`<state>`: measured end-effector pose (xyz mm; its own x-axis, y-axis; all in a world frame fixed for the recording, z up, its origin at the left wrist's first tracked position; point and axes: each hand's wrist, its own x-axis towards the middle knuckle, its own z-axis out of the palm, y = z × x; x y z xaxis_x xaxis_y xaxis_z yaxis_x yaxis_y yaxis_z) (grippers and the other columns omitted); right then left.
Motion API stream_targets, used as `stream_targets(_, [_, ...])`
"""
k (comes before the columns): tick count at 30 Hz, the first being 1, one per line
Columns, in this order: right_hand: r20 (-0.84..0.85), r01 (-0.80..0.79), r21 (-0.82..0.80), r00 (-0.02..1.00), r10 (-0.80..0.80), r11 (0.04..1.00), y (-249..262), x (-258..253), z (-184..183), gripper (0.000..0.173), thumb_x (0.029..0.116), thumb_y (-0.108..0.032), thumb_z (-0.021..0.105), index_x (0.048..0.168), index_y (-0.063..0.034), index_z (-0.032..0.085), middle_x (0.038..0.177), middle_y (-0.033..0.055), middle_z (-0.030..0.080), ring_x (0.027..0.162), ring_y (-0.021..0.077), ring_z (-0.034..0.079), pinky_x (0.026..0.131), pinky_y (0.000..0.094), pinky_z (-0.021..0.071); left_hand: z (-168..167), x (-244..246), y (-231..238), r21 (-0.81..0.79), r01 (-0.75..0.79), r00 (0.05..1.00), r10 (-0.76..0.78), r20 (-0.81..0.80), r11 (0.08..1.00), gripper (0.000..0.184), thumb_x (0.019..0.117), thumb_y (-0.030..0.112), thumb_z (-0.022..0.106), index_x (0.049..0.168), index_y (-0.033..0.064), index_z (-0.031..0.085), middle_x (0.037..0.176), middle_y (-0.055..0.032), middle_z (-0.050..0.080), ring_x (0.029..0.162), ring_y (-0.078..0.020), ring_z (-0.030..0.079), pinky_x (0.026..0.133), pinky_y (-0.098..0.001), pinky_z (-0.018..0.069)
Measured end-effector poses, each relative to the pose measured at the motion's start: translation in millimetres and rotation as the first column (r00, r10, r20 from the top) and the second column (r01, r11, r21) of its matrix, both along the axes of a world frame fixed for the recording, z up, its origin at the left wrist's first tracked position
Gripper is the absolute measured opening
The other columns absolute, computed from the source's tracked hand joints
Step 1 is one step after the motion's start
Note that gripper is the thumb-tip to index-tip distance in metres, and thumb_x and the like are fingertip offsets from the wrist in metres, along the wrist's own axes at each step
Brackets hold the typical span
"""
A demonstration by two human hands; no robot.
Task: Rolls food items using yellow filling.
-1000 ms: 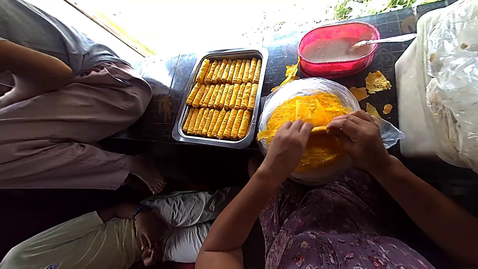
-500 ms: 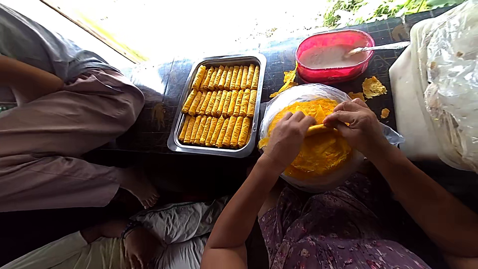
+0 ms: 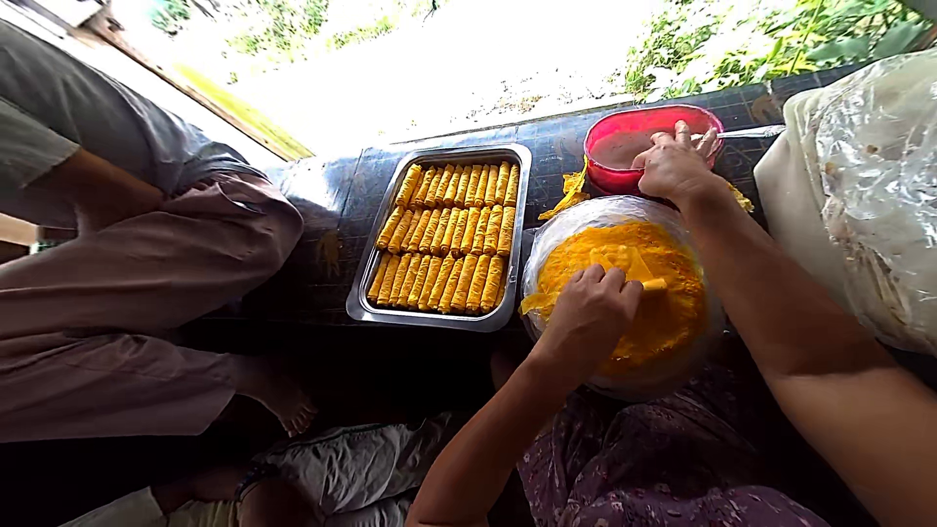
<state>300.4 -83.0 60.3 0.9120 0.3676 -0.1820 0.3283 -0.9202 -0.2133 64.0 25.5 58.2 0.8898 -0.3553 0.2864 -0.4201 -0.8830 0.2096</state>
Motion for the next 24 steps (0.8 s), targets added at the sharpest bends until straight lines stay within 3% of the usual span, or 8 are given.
stream_targets(2, [0.022, -0.034, 0.113, 0.999, 0.031, 0.993, -4, 0, 4, 0.028, 0.0903, -0.002, 0.062, 0.114, -0.0084, 0.076, 0.151, 0.0216, 0.051, 0.152, 0.0491, 0.021, 0.109, 0.0795, 0.0156, 0, -14, -2, -0.012, 0.0, 1.0, 0.0, 0.01, 1.0, 0.018, 0.0962, 0.001, 0.059, 0.102, 0.0038, 0.076, 0.09, -0.0124, 0.072, 0.084, -0.0287, 0.07, 0.074, -0.0393, 0.0564])
stream_targets(4, [0.075, -0.076, 0.305, 0.996, 0.056, 0.949, -13, -9, 7, 0.027, 0.0875, 0.003, 0.062, 0.111, -0.0033, 0.075, 0.15, 0.0244, 0.05, 0.151, 0.0503, 0.023, 0.109, 0.0803, 0.0145, -6, -26, -5, -0.032, -0.031, 0.997, 0.033, 0.063, 0.999, 0.022, 0.0945, -0.001, 0.059, 0.106, 0.0046, 0.077, 0.093, -0.0128, 0.073, 0.086, -0.0291, 0.071, 0.074, -0.0389, 0.057])
stream_targets(7, [0.157, -0.213, 0.562, 0.976, 0.15, 0.799, -34, -37, 10, 0.037, 0.0792, 0.013, 0.055, 0.109, -0.0012, 0.071, 0.151, 0.0262, 0.047, 0.148, 0.045, 0.032, 0.115, 0.0691, 0.0205, -12, -40, -11, -0.016, -0.087, 0.992, 0.088, 0.091, 0.996, 0.025, 0.0946, 0.004, 0.063, 0.116, 0.0053, 0.075, 0.105, -0.0131, 0.075, 0.099, -0.03, 0.072, 0.082, -0.0406, 0.0579])
stream_targets(9, [0.232, -0.347, 0.623, 0.938, 0.258, 0.701, -51, -75, 7, 0.039, 0.0808, 0.015, 0.051, 0.108, -0.0041, 0.073, 0.152, 0.0234, 0.049, 0.148, 0.0441, 0.035, 0.118, 0.0671, 0.0244, -16, -48, -15, -0.014, -0.113, 0.989, 0.114, 0.09, 0.993, 0.025, 0.0964, 0.008, 0.063, 0.119, 0.0047, 0.074, 0.11, -0.0128, 0.075, 0.105, -0.0299, 0.071, 0.087, -0.0419, 0.0569])
stream_targets(13, [0.499, -0.652, 0.436, 0.749, 0.437, 0.62, -81, -133, -22, 0.061, 0.0744, 0.011, 0.048, 0.117, -0.0211, 0.078, 0.149, 0.0178, 0.055, 0.148, 0.0501, 0.034, 0.114, 0.0781, 0.0195, -21, -54, -19, -0.007, -0.147, 0.981, 0.146, 0.13, 0.989, 0.026, 0.0967, 0.011, 0.063, 0.119, 0.0048, 0.075, 0.115, -0.0114, 0.074, 0.107, -0.0286, 0.07, 0.089, -0.0405, 0.0552])
stream_targets(16, [0.56, -0.734, 0.159, 0.618, 0.552, 0.661, -95, -143, -33, 0.062, 0.0852, 0.011, 0.059, 0.13, -0.0288, 0.073, 0.152, 0.018, 0.053, 0.15, 0.051, 0.029, 0.114, 0.0819, 0.0093, -22, -54, -21, -0.003, -0.154, 0.979, 0.153, 0.135, 0.988, 0.027, 0.0965, 0.01, 0.063, 0.12, 0.005, 0.075, 0.116, -0.0111, 0.074, 0.109, -0.0282, 0.069, 0.09, -0.0401, 0.055])
stream_targets(19, [0.563, -0.694, -0.009, 0.592, 0.577, 0.72, -94, -136, -32, 0.061, 0.0878, 0.01, 0.064, 0.134, -0.0304, 0.071, 0.158, 0.0181, 0.047, 0.153, 0.0503, 0.023, 0.114, 0.0828, 0.0044, -22, -53, -22, -0.015, -0.155, 0.98, 0.156, 0.125, 0.988, 0.027, 0.096, 0.009, 0.063, 0.119, 0.004, 0.075, 0.116, -0.0124, 0.074, 0.11, -0.0297, 0.069, 0.089, -0.0413, 0.0552])
stream_targets(24, [0.574, -0.647, 0.003, 0.625, 0.529, 0.762, -91, -131, -20, 0.058, 0.0887, 0.012, 0.061, 0.134, -0.0236, 0.071, 0.16, 0.0176, 0.044, 0.155, 0.0475, 0.018, 0.115, 0.0823, 0.0003, -21, -51, -21, -0.019, -0.15, 0.984, 0.151, 0.099, 0.988, 0.026, 0.0963, 0.009, 0.064, 0.12, 0.0033, 0.074, 0.115, -0.0129, 0.073, 0.11, -0.0302, 0.069, 0.09, -0.0417, 0.0556])
